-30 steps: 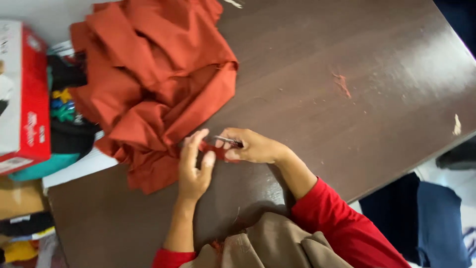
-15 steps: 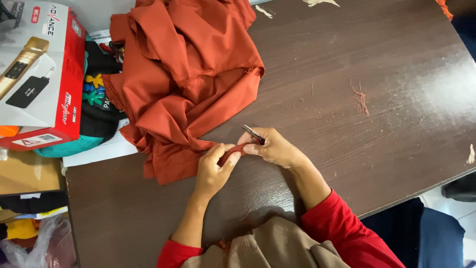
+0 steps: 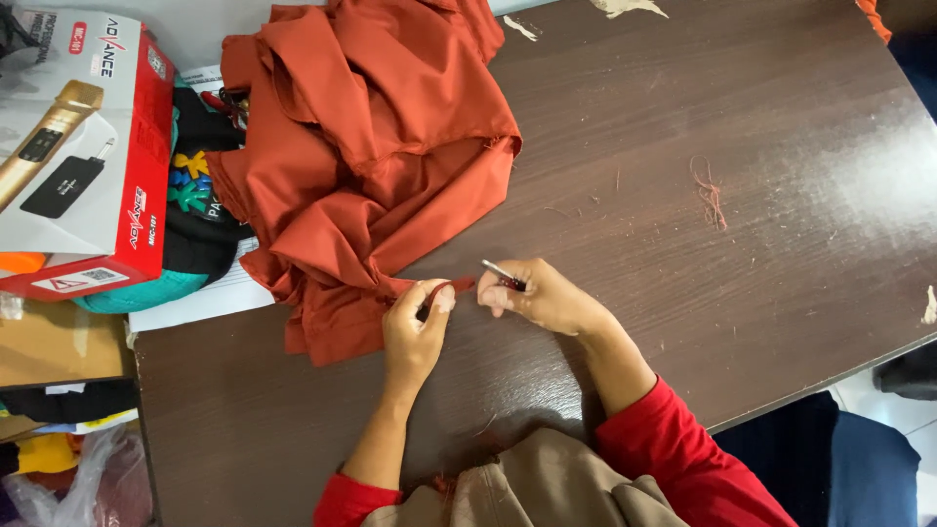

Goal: Trimming loose threads from a red garment using thread nippers

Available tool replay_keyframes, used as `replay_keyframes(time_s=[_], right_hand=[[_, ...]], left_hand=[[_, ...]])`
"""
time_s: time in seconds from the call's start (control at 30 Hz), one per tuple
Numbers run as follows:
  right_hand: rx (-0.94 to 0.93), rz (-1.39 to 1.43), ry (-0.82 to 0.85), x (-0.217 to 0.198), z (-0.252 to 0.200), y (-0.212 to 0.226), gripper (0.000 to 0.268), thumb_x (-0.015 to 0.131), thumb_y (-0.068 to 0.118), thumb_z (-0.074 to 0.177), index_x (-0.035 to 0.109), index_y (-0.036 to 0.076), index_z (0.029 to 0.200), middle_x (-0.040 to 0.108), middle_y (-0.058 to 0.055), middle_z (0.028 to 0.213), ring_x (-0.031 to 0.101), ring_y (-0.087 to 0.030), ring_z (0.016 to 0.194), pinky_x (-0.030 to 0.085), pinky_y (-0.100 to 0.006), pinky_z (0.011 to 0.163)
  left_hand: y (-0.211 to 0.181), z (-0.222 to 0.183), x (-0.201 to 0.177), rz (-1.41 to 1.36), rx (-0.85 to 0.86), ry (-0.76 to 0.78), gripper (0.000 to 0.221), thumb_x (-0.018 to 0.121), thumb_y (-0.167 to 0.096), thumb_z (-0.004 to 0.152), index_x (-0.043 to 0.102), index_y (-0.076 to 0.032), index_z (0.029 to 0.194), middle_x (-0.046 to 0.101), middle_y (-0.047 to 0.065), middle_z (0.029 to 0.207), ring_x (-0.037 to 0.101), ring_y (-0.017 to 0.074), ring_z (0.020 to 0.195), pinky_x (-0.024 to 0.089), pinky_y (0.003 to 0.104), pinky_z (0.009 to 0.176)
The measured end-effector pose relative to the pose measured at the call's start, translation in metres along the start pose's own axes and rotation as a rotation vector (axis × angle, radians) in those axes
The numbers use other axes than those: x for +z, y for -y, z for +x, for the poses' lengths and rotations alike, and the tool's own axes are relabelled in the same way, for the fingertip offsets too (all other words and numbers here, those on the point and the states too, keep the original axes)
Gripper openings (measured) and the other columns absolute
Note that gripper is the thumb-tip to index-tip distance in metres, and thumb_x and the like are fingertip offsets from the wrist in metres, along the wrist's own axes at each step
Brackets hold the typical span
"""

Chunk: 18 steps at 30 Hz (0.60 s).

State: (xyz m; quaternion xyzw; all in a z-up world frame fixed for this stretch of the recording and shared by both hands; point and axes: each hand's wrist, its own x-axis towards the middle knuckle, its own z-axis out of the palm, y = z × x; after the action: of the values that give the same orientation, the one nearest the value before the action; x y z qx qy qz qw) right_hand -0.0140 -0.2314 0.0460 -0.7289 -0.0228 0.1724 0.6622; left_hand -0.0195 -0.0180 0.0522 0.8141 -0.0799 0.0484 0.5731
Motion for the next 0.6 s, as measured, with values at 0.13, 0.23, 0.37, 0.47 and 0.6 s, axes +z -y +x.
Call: replay_keyframes(time_s=[0.13, 0.23, 0.37, 0.47, 0.6], right_hand=[[-0.053, -0.105, 0.121, 0.005, -0.008, 0.020, 0.011, 0.075, 0.015, 0.093, 0.079, 0.009, 0.102, 0.074, -0.010, 0.069, 0.053, -0.012, 0.051, 0.041, -0.022, 0.049], [-0.152, -0.169, 0.034, 0.005, -0.009, 0.026, 0.023, 0.078, 0.022, 0.092, 0.077, 0.010, 0.111, 0.075, -0.013, 0.084, 0.065, -0.018, 0.064, 0.057, -0.032, 0.059], [-0.065, -0.460, -0.194, 0.004, -0.013, 0.038, 0.033, 0.076, 0.032, 0.092, 0.075, 0.017, 0.121, 0.076, -0.014, 0.105, 0.075, -0.033, 0.099, 0.059, -0.045, 0.086], [-0.123, -0.618, -0.227, 0.008, -0.013, 0.033, 0.036, 0.081, 0.031, 0.086, 0.077, 0.014, 0.117, 0.078, -0.014, 0.109, 0.074, -0.036, 0.103, 0.059, -0.046, 0.088], [-0.229, -0.780, -0.244, 0.014, -0.009, 0.013, 0.035, 0.080, 0.033, 0.084, 0.077, 0.017, 0.115, 0.079, -0.009, 0.109, 0.074, -0.031, 0.106, 0.058, -0.043, 0.089]], left_hand=[[0.015, 0.003, 0.005, -0.018, -0.009, -0.011, 0.009, 0.071, -0.019, 0.093, 0.077, -0.012, 0.093, 0.073, 0.006, 0.071, 0.072, 0.0230, 0.070, 0.057, 0.035, 0.069], [0.025, 0.001, 0.007, -0.081, -0.101, -0.024, 0.010, 0.072, -0.021, 0.091, 0.078, -0.014, 0.091, 0.073, 0.003, 0.068, 0.070, 0.0176, 0.067, 0.058, 0.033, 0.068], [0.029, 0.003, 0.005, -0.196, -0.190, -0.020, 0.014, 0.068, -0.021, 0.094, 0.077, -0.011, 0.091, 0.070, 0.003, 0.064, 0.062, 0.0121, 0.063, 0.054, 0.031, 0.065], [0.035, 0.006, 0.007, -0.265, -0.224, -0.038, 0.014, 0.069, -0.021, 0.094, 0.077, -0.010, 0.095, 0.069, 0.005, 0.064, 0.059, 0.0110, 0.063, 0.051, 0.028, 0.063], [0.034, 0.006, 0.005, -0.318, -0.278, -0.063, 0.015, 0.069, -0.021, 0.093, 0.077, -0.009, 0.098, 0.068, 0.007, 0.065, 0.057, 0.0105, 0.065, 0.049, 0.026, 0.065]])
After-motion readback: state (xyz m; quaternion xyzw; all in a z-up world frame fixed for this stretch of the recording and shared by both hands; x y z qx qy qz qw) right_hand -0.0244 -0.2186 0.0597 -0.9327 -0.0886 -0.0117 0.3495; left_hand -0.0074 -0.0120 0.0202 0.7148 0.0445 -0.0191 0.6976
